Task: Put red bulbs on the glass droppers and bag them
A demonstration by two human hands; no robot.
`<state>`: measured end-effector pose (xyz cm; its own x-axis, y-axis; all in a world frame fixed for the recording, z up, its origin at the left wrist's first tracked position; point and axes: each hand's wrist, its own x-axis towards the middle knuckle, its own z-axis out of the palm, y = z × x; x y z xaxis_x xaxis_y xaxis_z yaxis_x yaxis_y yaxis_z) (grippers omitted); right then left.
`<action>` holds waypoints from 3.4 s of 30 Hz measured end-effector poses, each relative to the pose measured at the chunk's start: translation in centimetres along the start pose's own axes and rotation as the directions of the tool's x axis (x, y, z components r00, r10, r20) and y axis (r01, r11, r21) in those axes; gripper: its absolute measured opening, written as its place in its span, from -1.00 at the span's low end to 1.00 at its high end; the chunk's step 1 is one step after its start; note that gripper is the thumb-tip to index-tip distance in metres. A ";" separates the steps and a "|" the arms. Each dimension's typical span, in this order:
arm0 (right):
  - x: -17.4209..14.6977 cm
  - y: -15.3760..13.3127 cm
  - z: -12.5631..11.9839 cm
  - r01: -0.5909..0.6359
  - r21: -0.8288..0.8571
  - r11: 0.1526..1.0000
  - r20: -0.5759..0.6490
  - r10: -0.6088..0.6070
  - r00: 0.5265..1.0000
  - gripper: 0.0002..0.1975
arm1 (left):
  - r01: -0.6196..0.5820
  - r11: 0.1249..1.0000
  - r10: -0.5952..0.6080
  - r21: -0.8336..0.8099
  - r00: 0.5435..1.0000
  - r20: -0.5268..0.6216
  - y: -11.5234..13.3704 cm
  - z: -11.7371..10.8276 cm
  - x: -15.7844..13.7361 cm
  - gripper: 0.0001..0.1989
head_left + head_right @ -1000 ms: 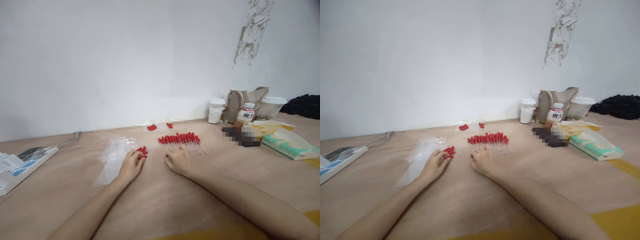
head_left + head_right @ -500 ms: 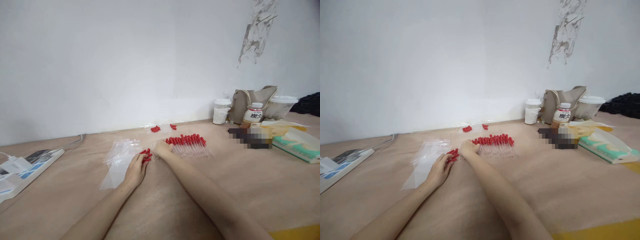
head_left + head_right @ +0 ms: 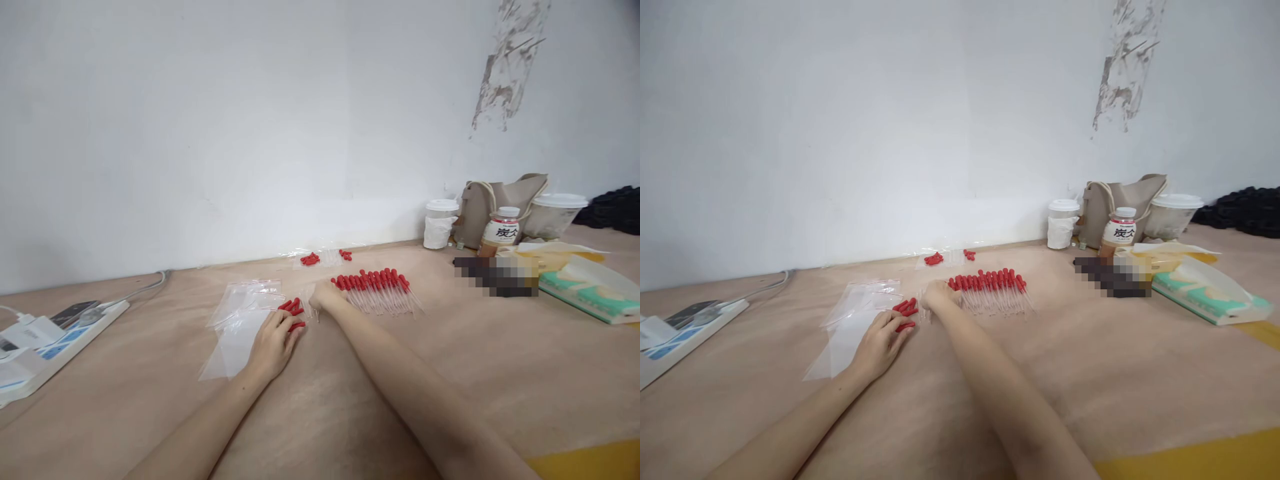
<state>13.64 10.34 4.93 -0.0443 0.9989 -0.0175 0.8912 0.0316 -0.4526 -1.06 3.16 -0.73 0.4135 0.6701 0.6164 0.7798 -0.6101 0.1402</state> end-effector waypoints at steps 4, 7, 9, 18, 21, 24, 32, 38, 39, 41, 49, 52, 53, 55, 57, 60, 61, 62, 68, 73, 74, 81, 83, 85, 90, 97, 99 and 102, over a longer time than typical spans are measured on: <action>-2.6 3.3 -1.7 0.117 -0.054 0.992 -0.055 -0.120 0.991 -0.88 | -0.003 0.998 0.004 -0.064 1.000 0.025 0.8 -0.4 0.0 -0.86; -5.7 7.1 -1.6 0.271 -0.109 0.957 -0.121 -0.283 0.952 -0.82 | 0.054 0.986 -0.047 -0.157 0.998 0.050 2.2 -0.4 0.0 -0.85; -7.5 9.4 -0.7 0.526 -0.256 0.811 -0.288 -0.583 0.759 -0.80 | 0.132 0.962 -0.109 -0.240 0.989 0.104 3.2 -0.4 -0.1 -0.83; -9.3 11.9 1.9 0.705 -0.211 0.678 -0.409 -0.716 0.566 -0.79 | 0.285 0.862 -0.144 -0.419 0.931 0.337 5.1 -0.4 -0.2 -0.71; -9.4 11.6 1.7 0.732 -0.228 0.642 -0.373 -0.752 0.544 -0.79 | 0.287 0.862 -0.145 -0.417 0.930 0.338 5.3 -0.5 -0.2 -0.73; -9.5 11.5 1.7 0.740 -0.228 0.633 -0.360 -0.760 0.540 -0.78 | 0.274 0.866 -0.136 -0.418 0.934 0.331 5.3 -0.5 -0.3 -0.74; -9.1 12.1 1.7 0.785 -0.198 0.587 -0.333 -0.793 0.510 -0.72 | 0.178 0.887 -0.037 -0.426 0.947 0.319 5.6 -1.1 -0.4 -0.75; -8.9 12.2 1.4 0.801 -0.268 0.536 -0.236 -0.842 0.485 -0.65 | 0.076 0.927 0.064 -0.367 0.932 0.356 5.8 -1.4 -0.4 -0.73; -8.9 12.2 1.4 0.797 -0.289 0.531 -0.227 -0.846 0.482 -0.65 | 0.069 0.933 0.068 -0.353 0.930 0.361 5.8 -1.4 -0.4 -0.73; -9.0 12.1 1.3 0.789 -0.316 0.527 -0.213 -0.850 0.482 -0.65 | 0.059 0.943 0.069 -0.328 0.929 0.364 5.9 -1.4 -0.3 -0.74; -9.6 11.8 1.7 0.776 -0.349 0.525 -0.227 -0.851 0.474 -0.67 | 0.030 0.965 0.066 -0.261 0.933 0.353 5.8 -1.0 -0.4 -0.74; -9.8 11.4 1.9 0.777 -0.353 0.522 -0.230 -0.853 0.469 -0.72 | 0.000 0.969 0.089 -0.246 0.932 0.351 5.7 -0.9 -0.5 -0.74; -9.8 11.3 2.0 0.776 -0.351 0.525 -0.231 -0.851 0.472 -0.74 | -0.013 0.969 0.100 -0.247 0.934 0.344 5.6 -0.9 -0.5 -0.75; -10.0 11.0 2.1 0.769 -0.339 0.542 -0.233 -0.840 0.489 -0.76 | -0.032 0.967 0.117 -0.251 0.937 0.329 5.6 -0.8 -0.5 -0.75; -10.1 10.9 2.2 0.764 -0.322 0.559 -0.233 -0.829 0.509 -0.76 | -0.042 0.967 0.123 -0.249 0.940 0.317 5.6 -0.7 -0.5 -0.76; -10.2 10.8 2.4 0.761 -0.295 0.578 -0.229 -0.816 0.531 -0.76 | -0.050 0.968 0.127 -0.246 0.944 0.305 5.5 -0.6 -0.6 -0.76; -10.2 10.7 2.4 0.761 -0.283 0.583 -0.228 -0.812 0.537 -0.77 | -0.055 0.967 0.130 -0.248 0.946 0.298 5.5 -0.6 -0.6 -0.76; -10.2 10.7 2.4 0.764 -0.269 0.587 -0.226 -0.809 0.542 -0.77 | -0.060 0.967 0.134 -0.249 0.947 0.293 5.5 -0.6 -0.6 -0.76; -10.0 10.7 1.8 0.774 -0.211 0.597 -0.247 -0.798 0.549 -0.81 | -0.059 0.974 0.111 -0.218 0.966 0.232 4.7 -0.7 -0.6 -0.78; -9.9 11.6 0.8 0.742 -0.326 0.586 -0.278 -0.809 0.518 -0.80 | -0.027 0.980 0.055 -0.195 0.989 0.140 3.5 -0.9 -0.9 -0.79; -9.9 11.8 0.8 0.739 -0.342 0.580 -0.279 -0.814 0.509 -0.80 | -0.031 0.981 0.058 -0.192 0.989 0.137 3.4 -1.0 -0.9 -0.79; -10.2 11.5 1.3 0.739 -0.284 0.611 -0.278 -0.790 0.546 -0.81 | -0.039 0.977 0.069 -0.209 0.988 0.138 3.8 -1.0 -1.0 -0.79; -10.3 11.3 1.3 0.731 -0.226 0.644 -0.279 -0.762 0.584 -0.79 | -0.031 0.977 0.059 -0.209 0.990 0.132 3.8 -0.9 -1.0 -0.81; -10.2 11.3 1.3 0.734 -0.185 0.654 -0.271 -0.752 0.602 -0.77 | -0.036 0.976 0.065 -0.213 0.989 0.132 3.8 -0.9 -1.0 -0.82; -9.9 11.3 1.3 0.738 -0.168 0.654 -0.219 -0.755 0.619 -0.76 | -0.048 0.974 0.082 -0.222 0.986 0.148 3.6 -0.7 -0.9 -0.82; -10.5 9.8 -0.6 0.704 -0.306 0.641 -0.110 -0.758 0.642 -0.77 | 0.030 0.990 -0.015 -0.135 0.993 0.114 2.6 -0.6 -0.3 -0.78; -10.3 9.6 -1.3 0.661 -0.341 0.669 -0.103 -0.725 0.681 -0.76 | 0.054 0.993 -0.043 -0.103 0.994 0.100 2.1 -0.7 -0.4 -0.65; -8.9 9.3 -1.6 0.499 -0.248 0.831 -0.190 -0.546 0.816 -0.72 | 0.101 0.991 -0.089 -0.092 0.989 0.120 1.7 -0.7 -0.6 -0.63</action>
<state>23.09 1.80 2.32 -0.4372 0.8042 0.4026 0.8300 0.5332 -0.1638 -0.30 1.46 -0.31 0.3953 0.7677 0.5043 0.7707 -0.5759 0.2726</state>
